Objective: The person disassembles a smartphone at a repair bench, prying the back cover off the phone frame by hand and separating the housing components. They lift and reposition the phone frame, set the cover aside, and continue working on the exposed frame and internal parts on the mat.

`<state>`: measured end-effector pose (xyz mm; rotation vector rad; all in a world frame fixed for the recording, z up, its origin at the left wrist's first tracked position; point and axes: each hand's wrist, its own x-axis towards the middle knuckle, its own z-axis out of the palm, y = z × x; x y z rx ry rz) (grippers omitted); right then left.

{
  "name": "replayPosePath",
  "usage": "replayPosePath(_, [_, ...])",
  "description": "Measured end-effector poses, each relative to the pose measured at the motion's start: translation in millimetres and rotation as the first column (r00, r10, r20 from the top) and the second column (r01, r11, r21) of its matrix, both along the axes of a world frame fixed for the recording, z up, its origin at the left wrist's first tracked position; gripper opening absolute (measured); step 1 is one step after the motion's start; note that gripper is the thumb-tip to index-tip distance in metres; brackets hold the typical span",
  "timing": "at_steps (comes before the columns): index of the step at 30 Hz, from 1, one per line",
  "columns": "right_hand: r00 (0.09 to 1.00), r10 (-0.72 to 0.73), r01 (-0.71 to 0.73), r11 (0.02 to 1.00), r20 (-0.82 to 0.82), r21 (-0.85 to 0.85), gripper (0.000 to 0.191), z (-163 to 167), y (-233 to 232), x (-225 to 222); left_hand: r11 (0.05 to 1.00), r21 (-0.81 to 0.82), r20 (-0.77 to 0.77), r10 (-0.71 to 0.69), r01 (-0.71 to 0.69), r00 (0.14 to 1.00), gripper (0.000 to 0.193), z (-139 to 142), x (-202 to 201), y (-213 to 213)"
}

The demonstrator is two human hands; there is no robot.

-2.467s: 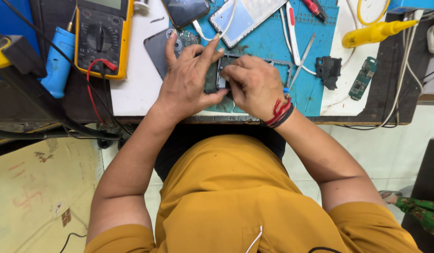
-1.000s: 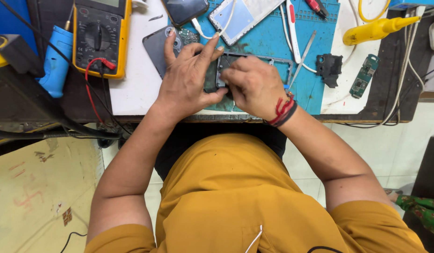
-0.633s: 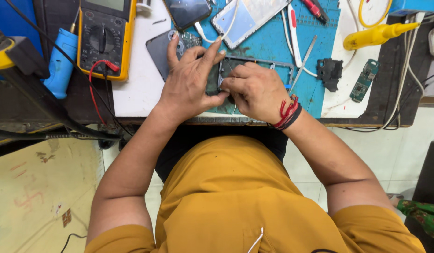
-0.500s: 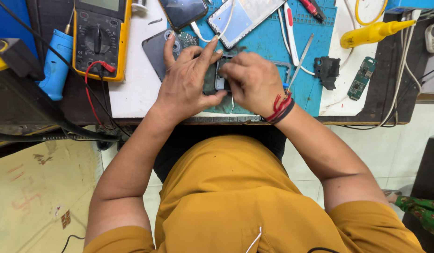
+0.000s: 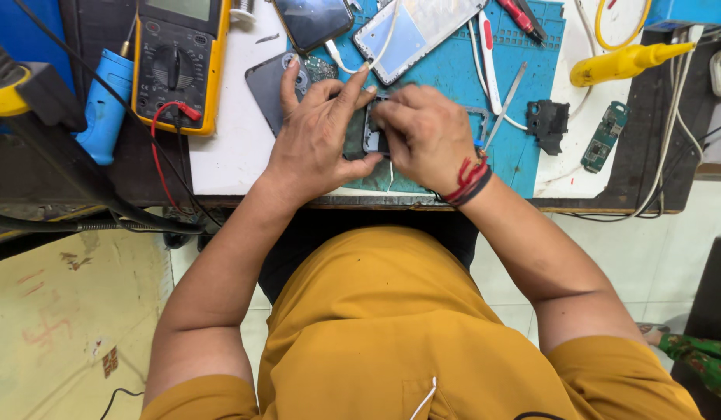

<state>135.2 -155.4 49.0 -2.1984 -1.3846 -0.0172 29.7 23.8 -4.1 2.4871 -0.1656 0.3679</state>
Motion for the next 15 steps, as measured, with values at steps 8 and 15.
replayPosePath(8, [0.999,-0.040,0.039,0.999,0.018,0.004,0.013,-1.8,1.2,1.3,1.000,-0.002,0.016,-0.007,0.007,1.000,0.119,-0.9,-1.8,0.4])
replayPosePath(15, [0.999,0.003,-0.004,0.999,-0.042,-0.032,0.013,-1.8,-0.8,2.6,1.000,-0.021,0.010,-0.006,0.006,1.000,0.120,-0.7,0.3,0.7])
